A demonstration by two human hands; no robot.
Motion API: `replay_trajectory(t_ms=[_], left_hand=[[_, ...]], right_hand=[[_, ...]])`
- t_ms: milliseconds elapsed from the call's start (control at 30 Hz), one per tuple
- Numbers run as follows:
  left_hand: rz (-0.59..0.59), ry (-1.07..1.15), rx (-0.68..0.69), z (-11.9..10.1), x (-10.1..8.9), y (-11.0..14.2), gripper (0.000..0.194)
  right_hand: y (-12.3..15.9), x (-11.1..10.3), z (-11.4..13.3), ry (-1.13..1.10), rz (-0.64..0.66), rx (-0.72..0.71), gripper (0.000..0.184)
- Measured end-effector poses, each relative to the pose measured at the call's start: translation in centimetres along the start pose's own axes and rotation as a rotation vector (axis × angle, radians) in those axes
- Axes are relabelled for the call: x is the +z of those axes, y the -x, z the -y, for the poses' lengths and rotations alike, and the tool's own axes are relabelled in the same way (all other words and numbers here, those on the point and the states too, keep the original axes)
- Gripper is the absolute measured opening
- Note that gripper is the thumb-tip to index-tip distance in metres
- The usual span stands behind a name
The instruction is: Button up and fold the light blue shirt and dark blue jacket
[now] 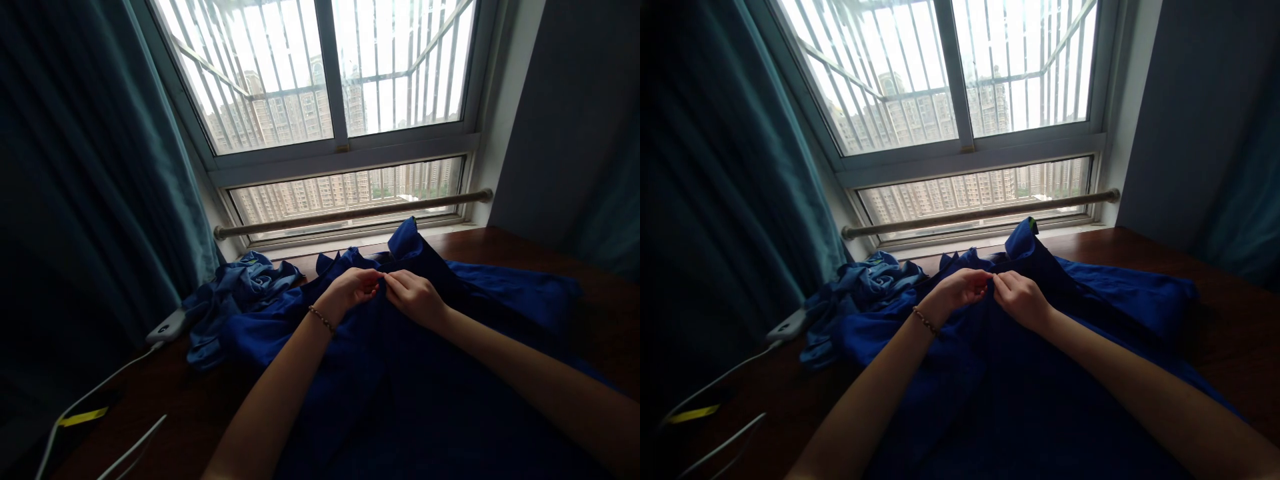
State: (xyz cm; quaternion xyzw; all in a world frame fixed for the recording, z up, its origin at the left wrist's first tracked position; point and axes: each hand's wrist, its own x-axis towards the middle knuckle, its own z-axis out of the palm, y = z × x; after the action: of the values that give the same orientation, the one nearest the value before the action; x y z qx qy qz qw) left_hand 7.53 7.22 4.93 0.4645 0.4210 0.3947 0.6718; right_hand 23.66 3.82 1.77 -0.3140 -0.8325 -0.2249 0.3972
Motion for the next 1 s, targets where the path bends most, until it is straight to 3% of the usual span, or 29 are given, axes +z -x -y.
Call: replay_trajectory(t_ms=[133,433,600,833,1000], left_hand=[[-0.001,0.124,-0.111,-0.2,0.1,-0.1,0.009],[-0.017,0.112,-0.010,-1.0,0.1,0.6,0.012],[0.005,0.055,-0.007,-1.5,0.4,1.3,0.010],[-0.055,0.102,-0.061,-1.2,0.5,0.9,0.005],[-0.119,0.085,-0.020,-0.5,0.9,0.7,0.006]], right_hand=[[-0.1,-0.4,0.1,-0.046,-0.057,0.032,0.021],[0.2,0.0,0.5,-0.141,-0.050,0.002,0.017],[0.6,0.5,-0.1,-0.188,-0.103,0.073,0.021],[0.2,-0.2,0.0,-0.059,-0.056,0.050,0.024],[0.2,-0.3,0.3,-0.122,-0.075,0.022,0.018]])
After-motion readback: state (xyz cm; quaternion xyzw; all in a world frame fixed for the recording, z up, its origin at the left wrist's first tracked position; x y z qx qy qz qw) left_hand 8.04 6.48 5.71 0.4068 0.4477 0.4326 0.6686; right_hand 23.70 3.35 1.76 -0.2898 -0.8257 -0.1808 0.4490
